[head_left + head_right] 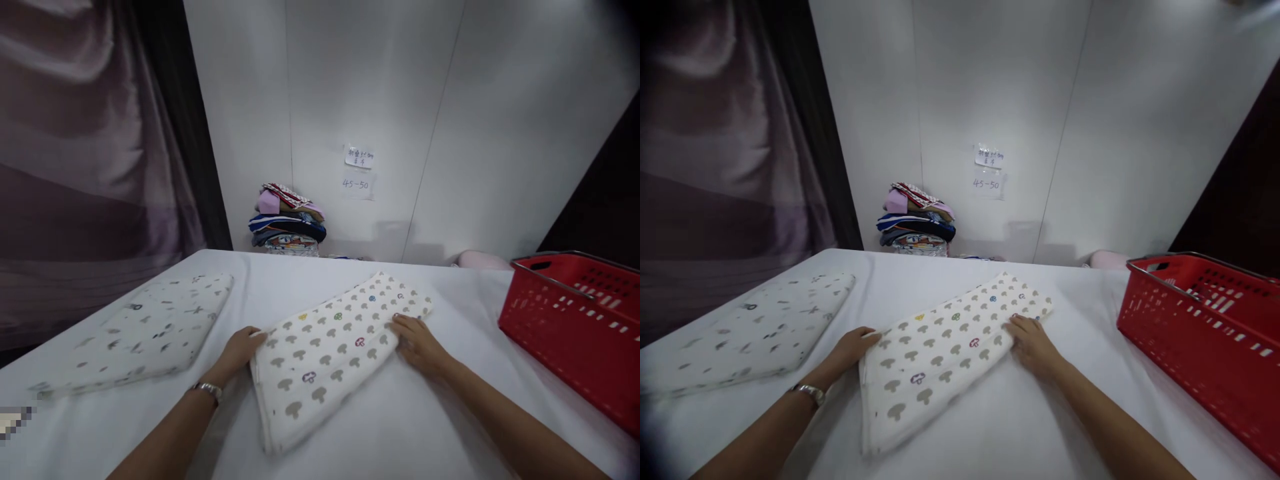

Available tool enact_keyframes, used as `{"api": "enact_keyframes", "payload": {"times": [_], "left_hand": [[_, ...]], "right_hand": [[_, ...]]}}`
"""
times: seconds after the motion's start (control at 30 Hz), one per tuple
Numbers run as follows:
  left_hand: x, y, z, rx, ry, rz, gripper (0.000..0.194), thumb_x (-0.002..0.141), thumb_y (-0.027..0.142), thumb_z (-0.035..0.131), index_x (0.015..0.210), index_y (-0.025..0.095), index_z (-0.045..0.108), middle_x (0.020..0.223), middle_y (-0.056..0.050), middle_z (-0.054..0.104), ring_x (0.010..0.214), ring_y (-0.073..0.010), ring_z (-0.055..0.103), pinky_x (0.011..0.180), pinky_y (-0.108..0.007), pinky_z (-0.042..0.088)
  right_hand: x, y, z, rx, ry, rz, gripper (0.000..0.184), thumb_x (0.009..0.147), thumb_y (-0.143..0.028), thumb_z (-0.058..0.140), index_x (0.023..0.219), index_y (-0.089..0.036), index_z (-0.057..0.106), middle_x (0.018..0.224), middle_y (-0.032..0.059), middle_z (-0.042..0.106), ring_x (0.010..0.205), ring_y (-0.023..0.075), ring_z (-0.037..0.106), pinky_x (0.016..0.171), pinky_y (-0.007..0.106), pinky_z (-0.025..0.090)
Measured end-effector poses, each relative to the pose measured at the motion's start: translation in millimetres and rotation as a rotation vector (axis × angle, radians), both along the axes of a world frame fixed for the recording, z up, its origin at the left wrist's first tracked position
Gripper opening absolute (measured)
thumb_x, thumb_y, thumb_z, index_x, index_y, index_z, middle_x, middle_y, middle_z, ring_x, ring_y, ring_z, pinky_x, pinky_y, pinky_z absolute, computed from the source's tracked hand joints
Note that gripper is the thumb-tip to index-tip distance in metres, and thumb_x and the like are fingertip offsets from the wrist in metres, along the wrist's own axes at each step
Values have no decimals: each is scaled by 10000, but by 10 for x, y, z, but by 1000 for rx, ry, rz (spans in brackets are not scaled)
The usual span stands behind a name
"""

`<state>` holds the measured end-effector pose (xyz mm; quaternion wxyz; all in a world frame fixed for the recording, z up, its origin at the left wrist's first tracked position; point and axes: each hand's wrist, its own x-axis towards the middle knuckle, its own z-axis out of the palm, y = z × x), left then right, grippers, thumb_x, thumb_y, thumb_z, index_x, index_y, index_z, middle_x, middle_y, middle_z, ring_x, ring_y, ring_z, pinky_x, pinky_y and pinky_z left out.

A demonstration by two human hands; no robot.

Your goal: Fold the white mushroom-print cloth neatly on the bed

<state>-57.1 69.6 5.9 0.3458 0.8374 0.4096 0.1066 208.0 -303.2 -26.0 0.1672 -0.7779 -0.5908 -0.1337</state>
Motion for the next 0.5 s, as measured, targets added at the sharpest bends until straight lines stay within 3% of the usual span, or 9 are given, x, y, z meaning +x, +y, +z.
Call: {"api": "enact_keyframes", "payload": {"times": [0.1, 0.17, 0.27, 0.4, 0.5], "left_hand": [[-13, -62, 86, 2, -12, -14, 321, 677, 389, 498, 810, 132, 636, 929, -96, 679, 903, -250, 612, 734, -274, 457], [-81, -155, 151, -17, -27, -13, 337, 684, 381, 493, 839, 119, 636, 946, -106, 674, 905, -247, 609, 725, -274, 458], [-289, -359, 184, -83, -17, -36, 354, 675, 379, 510, 894, 129, 633, 916, -88, 678, 841, -239, 620, 660, -271, 465], [-602, -620, 101, -106, 41, -89, 330, 670, 362, 514, 897, 156, 638, 858, -69, 678, 770, -231, 621, 602, -269, 451], [-711, -704, 76, -62, 29, -97, 328, 710, 345, 475, 932, 155, 623, 911, -72, 670, 828, -227, 613, 664, -275, 446]], "right_hand": [[-59, 179, 115, -77, -19, 6, 514, 708, -70, 443, 1191, -208, 554, 1201, 95, 572, 1127, 235, 490, 959, 453, 359], [-32, 151, 181, -52, -44, -9, 446, 733, -60, 424, 1114, -208, 605, 1121, 90, 620, 1042, 228, 542, 918, 444, 393], [-1, -122, 198, 11, -87, -10, 408, 765, -69, 418, 1088, -218, 618, 1115, 93, 626, 1039, 242, 551, 898, 463, 405], [-172, -535, 30, 36, -61, 48, 370, 807, -123, 444, 1119, -247, 599, 1141, 87, 611, 1079, 244, 537, 898, 455, 430], [-346, -657, -65, 8, 9, 16, 409, 793, -111, 446, 1149, -257, 584, 1180, 82, 586, 1089, 242, 534, 899, 440, 451]]}}
